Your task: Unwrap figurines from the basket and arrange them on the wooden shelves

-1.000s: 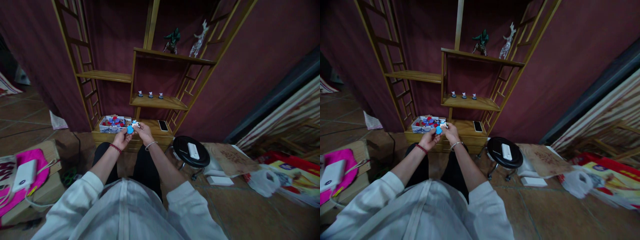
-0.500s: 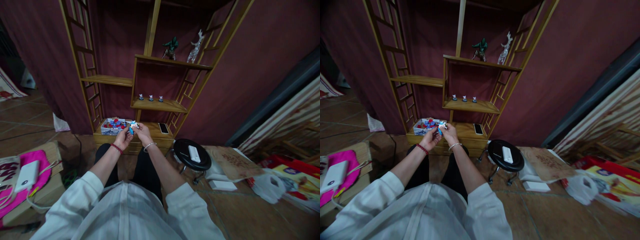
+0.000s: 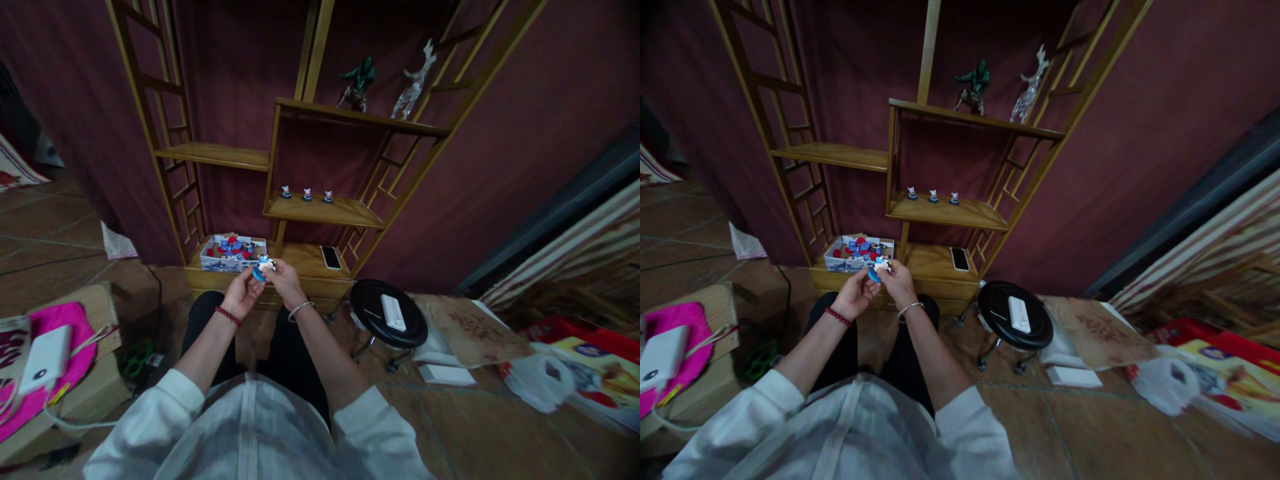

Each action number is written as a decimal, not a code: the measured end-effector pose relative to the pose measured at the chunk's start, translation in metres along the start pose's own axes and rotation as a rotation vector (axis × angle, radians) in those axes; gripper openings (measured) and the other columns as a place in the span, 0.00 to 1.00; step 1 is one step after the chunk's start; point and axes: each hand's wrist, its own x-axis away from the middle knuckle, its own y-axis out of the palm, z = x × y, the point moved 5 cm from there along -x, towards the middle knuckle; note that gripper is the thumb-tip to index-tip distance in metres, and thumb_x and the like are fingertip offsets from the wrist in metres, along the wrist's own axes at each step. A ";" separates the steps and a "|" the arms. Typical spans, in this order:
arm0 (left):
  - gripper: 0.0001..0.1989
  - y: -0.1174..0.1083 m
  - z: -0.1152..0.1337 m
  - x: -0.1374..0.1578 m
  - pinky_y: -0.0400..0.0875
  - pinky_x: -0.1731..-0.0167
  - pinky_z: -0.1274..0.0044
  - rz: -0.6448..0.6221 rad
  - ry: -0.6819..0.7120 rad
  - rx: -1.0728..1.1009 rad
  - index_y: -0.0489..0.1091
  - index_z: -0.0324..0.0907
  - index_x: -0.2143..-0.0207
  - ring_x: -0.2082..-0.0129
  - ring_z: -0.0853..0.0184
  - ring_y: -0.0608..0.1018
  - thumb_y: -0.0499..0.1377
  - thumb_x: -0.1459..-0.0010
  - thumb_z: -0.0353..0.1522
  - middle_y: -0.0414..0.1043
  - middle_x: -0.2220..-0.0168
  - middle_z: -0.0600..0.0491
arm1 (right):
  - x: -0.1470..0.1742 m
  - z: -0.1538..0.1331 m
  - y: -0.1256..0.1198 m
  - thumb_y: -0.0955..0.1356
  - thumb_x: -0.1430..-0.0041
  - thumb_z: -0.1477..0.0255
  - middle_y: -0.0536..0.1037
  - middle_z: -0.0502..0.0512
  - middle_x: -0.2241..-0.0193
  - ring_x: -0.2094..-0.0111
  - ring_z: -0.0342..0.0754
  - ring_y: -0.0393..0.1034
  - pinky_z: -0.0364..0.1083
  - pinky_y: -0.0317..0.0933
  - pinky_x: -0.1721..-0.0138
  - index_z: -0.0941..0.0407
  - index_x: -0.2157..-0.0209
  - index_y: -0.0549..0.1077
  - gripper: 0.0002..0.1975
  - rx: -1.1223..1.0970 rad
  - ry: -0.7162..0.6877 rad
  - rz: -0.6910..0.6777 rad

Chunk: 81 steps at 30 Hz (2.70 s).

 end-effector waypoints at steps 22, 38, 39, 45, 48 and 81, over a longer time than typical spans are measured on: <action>0.14 -0.003 0.014 -0.030 0.69 0.66 0.79 -0.107 0.012 0.068 0.68 0.37 0.58 0.66 0.71 0.74 0.52 0.47 0.24 0.72 0.63 0.48 | -0.042 0.013 -0.010 0.69 0.58 0.68 0.75 0.52 0.66 0.66 0.44 0.69 0.45 0.63 0.60 0.57 0.60 0.70 0.20 -0.020 0.047 -0.026; 0.07 -0.007 0.014 -0.035 0.68 0.74 0.83 0.063 -0.018 0.019 0.69 0.35 0.70 0.74 0.75 0.73 0.52 0.44 0.28 0.71 0.73 0.50 | -0.054 0.024 -0.015 0.68 0.55 0.69 0.75 0.51 0.64 0.65 0.44 0.69 0.44 0.63 0.61 0.55 0.60 0.71 0.17 0.115 0.010 -0.080; 0.07 -0.006 0.014 -0.034 0.68 0.74 0.83 0.059 -0.018 0.012 0.69 0.35 0.70 0.74 0.74 0.73 0.52 0.44 0.28 0.71 0.73 0.50 | -0.054 0.023 -0.015 0.68 0.55 0.69 0.75 0.51 0.64 0.65 0.44 0.69 0.44 0.63 0.61 0.55 0.60 0.71 0.17 0.122 0.009 -0.085; 0.07 -0.002 0.015 -0.034 0.68 0.75 0.83 0.026 0.001 -0.002 0.69 0.35 0.69 0.74 0.74 0.73 0.53 0.45 0.29 0.71 0.72 0.51 | -0.053 0.018 -0.014 0.68 0.56 0.69 0.76 0.50 0.65 0.65 0.45 0.69 0.45 0.64 0.61 0.55 0.60 0.71 0.18 0.146 0.016 -0.097; 0.06 -0.002 0.015 -0.034 0.68 0.75 0.83 0.022 0.006 0.002 0.69 0.35 0.68 0.74 0.74 0.73 0.54 0.45 0.29 0.72 0.72 0.51 | -0.052 0.015 -0.013 0.68 0.56 0.68 0.75 0.50 0.65 0.65 0.45 0.69 0.45 0.64 0.61 0.55 0.60 0.71 0.18 0.126 0.014 -0.103; 0.08 0.003 0.013 -0.030 0.69 0.75 0.83 0.035 0.001 0.053 0.69 0.35 0.68 0.74 0.74 0.73 0.52 0.44 0.30 0.72 0.72 0.50 | -0.051 0.007 -0.012 0.67 0.53 0.70 0.76 0.50 0.64 0.64 0.45 0.70 0.45 0.63 0.60 0.53 0.59 0.71 0.16 0.226 -0.066 -0.205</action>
